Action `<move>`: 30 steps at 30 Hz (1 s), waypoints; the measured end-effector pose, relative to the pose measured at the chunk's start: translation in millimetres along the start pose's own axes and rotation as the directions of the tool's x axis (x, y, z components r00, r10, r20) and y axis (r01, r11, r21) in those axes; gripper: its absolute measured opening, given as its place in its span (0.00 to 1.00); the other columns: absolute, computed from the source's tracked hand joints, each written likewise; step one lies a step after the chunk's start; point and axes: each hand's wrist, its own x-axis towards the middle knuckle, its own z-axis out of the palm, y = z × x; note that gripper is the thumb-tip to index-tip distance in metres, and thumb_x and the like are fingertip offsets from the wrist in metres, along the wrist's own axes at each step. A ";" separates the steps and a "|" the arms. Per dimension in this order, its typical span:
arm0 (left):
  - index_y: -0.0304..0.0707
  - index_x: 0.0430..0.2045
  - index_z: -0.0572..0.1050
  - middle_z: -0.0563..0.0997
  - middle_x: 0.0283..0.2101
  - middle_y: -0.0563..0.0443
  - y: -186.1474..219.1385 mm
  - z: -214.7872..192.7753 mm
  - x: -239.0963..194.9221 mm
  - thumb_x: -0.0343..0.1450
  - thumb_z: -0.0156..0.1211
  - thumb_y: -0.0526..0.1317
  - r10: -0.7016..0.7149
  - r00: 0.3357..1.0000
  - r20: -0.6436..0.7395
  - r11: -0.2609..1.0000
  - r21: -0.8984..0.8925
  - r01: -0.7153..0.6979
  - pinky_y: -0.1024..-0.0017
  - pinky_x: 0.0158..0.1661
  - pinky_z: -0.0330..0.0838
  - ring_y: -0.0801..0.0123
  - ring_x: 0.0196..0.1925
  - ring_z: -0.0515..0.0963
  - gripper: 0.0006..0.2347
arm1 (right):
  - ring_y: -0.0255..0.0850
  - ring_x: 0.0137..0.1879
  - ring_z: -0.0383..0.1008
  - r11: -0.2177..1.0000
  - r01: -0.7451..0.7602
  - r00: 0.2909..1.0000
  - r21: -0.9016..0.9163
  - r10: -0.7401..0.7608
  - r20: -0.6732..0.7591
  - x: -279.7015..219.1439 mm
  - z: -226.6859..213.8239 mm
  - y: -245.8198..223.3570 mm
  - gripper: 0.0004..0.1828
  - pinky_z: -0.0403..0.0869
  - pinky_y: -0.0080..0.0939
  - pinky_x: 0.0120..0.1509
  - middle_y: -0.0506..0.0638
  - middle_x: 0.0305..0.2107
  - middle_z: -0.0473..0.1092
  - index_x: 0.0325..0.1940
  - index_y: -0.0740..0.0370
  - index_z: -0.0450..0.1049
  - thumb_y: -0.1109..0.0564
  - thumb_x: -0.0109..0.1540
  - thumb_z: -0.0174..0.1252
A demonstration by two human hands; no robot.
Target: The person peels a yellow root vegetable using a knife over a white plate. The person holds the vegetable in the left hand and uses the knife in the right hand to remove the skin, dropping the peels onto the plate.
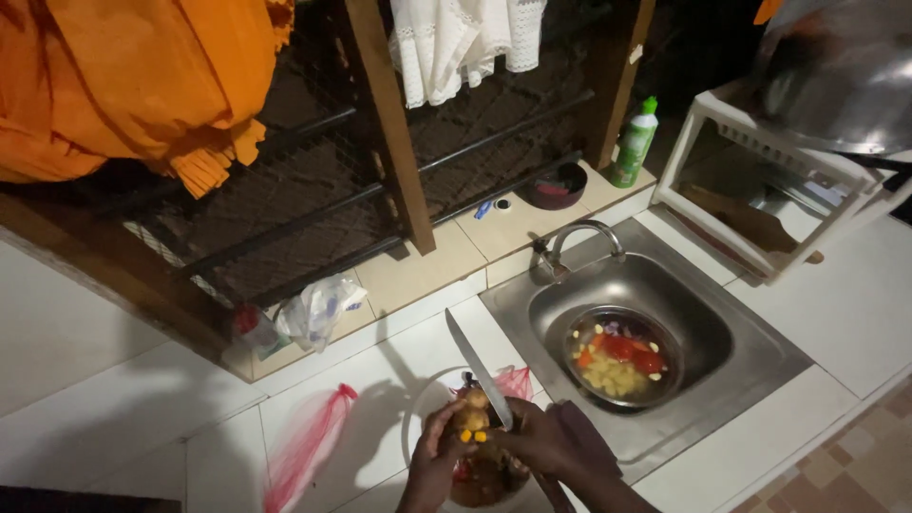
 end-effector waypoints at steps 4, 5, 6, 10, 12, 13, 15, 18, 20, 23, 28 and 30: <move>0.38 0.57 0.74 0.75 0.66 0.44 -6.2 1.5 0.4 0.69 0.59 0.29 -0.177 0.984 -0.009 0.885 -0.439 0.155 0.61 0.52 0.79 0.54 0.63 0.76 0.20 | 0.51 0.41 0.79 0.750 0.323 0.931 -0.576 -0.362 0.051 17.2 -22.9 34.4 0.26 0.74 0.49 0.43 0.49 0.50 0.77 0.60 0.46 0.72 0.45 0.58 0.62; 0.35 0.57 0.73 0.76 0.63 0.39 -21.3 -0.9 4.7 0.68 0.64 0.35 -0.117 0.993 0.026 0.796 -0.595 0.110 0.59 0.52 0.75 0.51 0.60 0.75 0.21 | 0.69 0.33 0.76 0.238 0.424 0.815 -0.874 -0.521 0.254 21.8 -34.0 46.7 0.24 0.70 0.68 0.34 0.52 0.57 0.69 0.62 0.42 0.65 0.47 0.61 0.57; 0.35 0.57 0.73 0.76 0.63 0.39 -17.2 -0.3 2.4 0.68 0.64 0.35 -0.116 0.993 0.023 0.796 -0.596 0.107 0.59 0.52 0.75 0.51 0.60 0.75 0.21 | 0.69 0.33 0.76 0.235 0.427 0.814 -0.873 -0.521 0.257 8.4 -31.8 28.8 0.24 0.70 0.68 0.34 0.52 0.57 0.69 0.62 0.42 0.65 0.47 0.61 0.57; 0.33 0.58 0.72 0.78 0.62 0.34 -10.7 2.5 -2.8 0.65 0.67 0.35 -0.093 0.993 0.069 0.762 -0.637 0.115 0.56 0.52 0.74 0.45 0.59 0.77 0.24 | 0.40 0.35 0.76 0.781 0.080 0.989 -0.619 -0.141 -0.050 -36.6 -24.2 -23.9 0.16 0.67 0.38 0.43 0.45 0.30 0.78 0.44 0.31 0.79 0.34 0.63 0.47; 0.32 0.60 0.70 0.78 0.62 0.35 -10.9 5.0 -3.9 0.66 0.67 0.35 -0.047 0.994 0.097 0.760 -0.642 0.099 0.59 0.49 0.74 0.47 0.58 0.78 0.25 | 0.36 0.32 0.75 0.816 0.045 0.991 -0.576 -0.109 -0.077 -46.6 -23.5 -29.7 0.16 0.67 0.36 0.41 0.46 0.22 0.76 0.43 0.30 0.81 0.33 0.64 0.49; 0.30 0.60 0.71 0.78 0.61 0.34 -11.0 6.7 -5.5 0.65 0.68 0.34 0.012 0.995 0.097 0.757 -0.651 0.055 0.57 0.52 0.75 0.48 0.59 0.78 0.26 | 0.35 0.32 0.76 0.795 0.117 0.981 -0.596 -0.184 -0.053 -47.6 -24.1 -26.4 0.16 0.67 0.37 0.40 0.46 0.22 0.76 0.38 0.36 0.77 0.31 0.64 0.50; 0.29 0.59 0.71 0.78 0.60 0.32 -11.3 8.6 -5.9 0.65 0.69 0.33 0.079 0.992 0.097 0.752 -0.659 0.005 0.55 0.55 0.75 0.48 0.61 0.77 0.26 | 0.34 0.31 0.77 0.765 0.193 0.963 -0.614 -0.266 -0.029 -56.8 -24.0 -35.0 0.20 0.67 0.39 0.39 0.46 0.21 0.76 0.33 0.42 0.73 0.30 0.64 0.50; 0.28 0.61 0.70 0.78 0.59 0.31 -1.2 10.9 -12.4 0.65 0.63 0.25 -0.047 0.997 0.063 0.772 -0.631 0.077 0.58 0.53 0.77 0.49 0.57 0.80 0.26 | 0.31 0.41 0.83 0.721 0.139 0.984 -0.678 -0.179 0.011 -77.6 -22.6 -59.2 0.24 0.72 0.34 0.46 0.34 0.30 0.82 0.53 0.23 0.77 0.29 0.52 0.60; 0.30 0.56 0.75 0.80 0.63 0.38 21.4 12.0 -25.5 0.66 0.69 0.31 0.071 0.995 0.066 0.872 -0.488 -0.030 0.62 0.58 0.74 0.56 0.61 0.80 0.22 | 0.26 0.42 0.84 0.718 0.160 0.979 -0.678 -0.202 0.017 -83.3 -22.2 -61.3 0.28 0.73 0.30 0.47 0.28 0.32 0.82 0.60 0.19 0.72 0.30 0.54 0.59; 0.29 0.56 0.75 0.75 0.69 0.42 49.9 18.9 -37.9 0.66 0.67 0.31 0.067 0.997 0.044 0.852 -0.522 -0.034 0.62 0.58 0.74 0.57 0.64 0.78 0.22 | 0.28 0.35 0.83 0.804 0.094 0.993 -0.587 -0.114 0.003 -103.9 -20.5 -81.7 0.27 0.75 0.28 0.42 0.32 0.28 0.82 0.57 0.22 0.75 0.31 0.53 0.63; 0.28 0.53 0.76 0.81 0.63 0.36 58.8 28.3 -41.3 0.65 0.68 0.29 0.098 0.995 -0.038 0.849 -0.519 -0.103 0.60 0.55 0.76 0.53 0.60 0.82 0.21 | 0.32 0.37 0.82 0.757 0.102 0.992 -0.645 -0.129 0.005 -105.6 -21.7 -78.1 0.35 0.73 0.32 0.42 0.38 0.26 0.79 0.69 0.13 0.65 0.29 0.56 0.58; 0.28 0.53 0.76 0.80 0.63 0.35 60.8 31.1 -45.1 0.65 0.68 0.31 0.107 0.992 -0.060 0.824 -0.554 -0.122 0.58 0.54 0.76 0.51 0.59 0.82 0.20 | 0.35 0.35 0.83 0.721 0.144 0.985 -0.678 -0.171 0.027 -112.1 -20.0 -82.7 0.33 0.74 0.35 0.41 0.38 0.23 0.79 0.69 0.16 0.64 0.29 0.58 0.56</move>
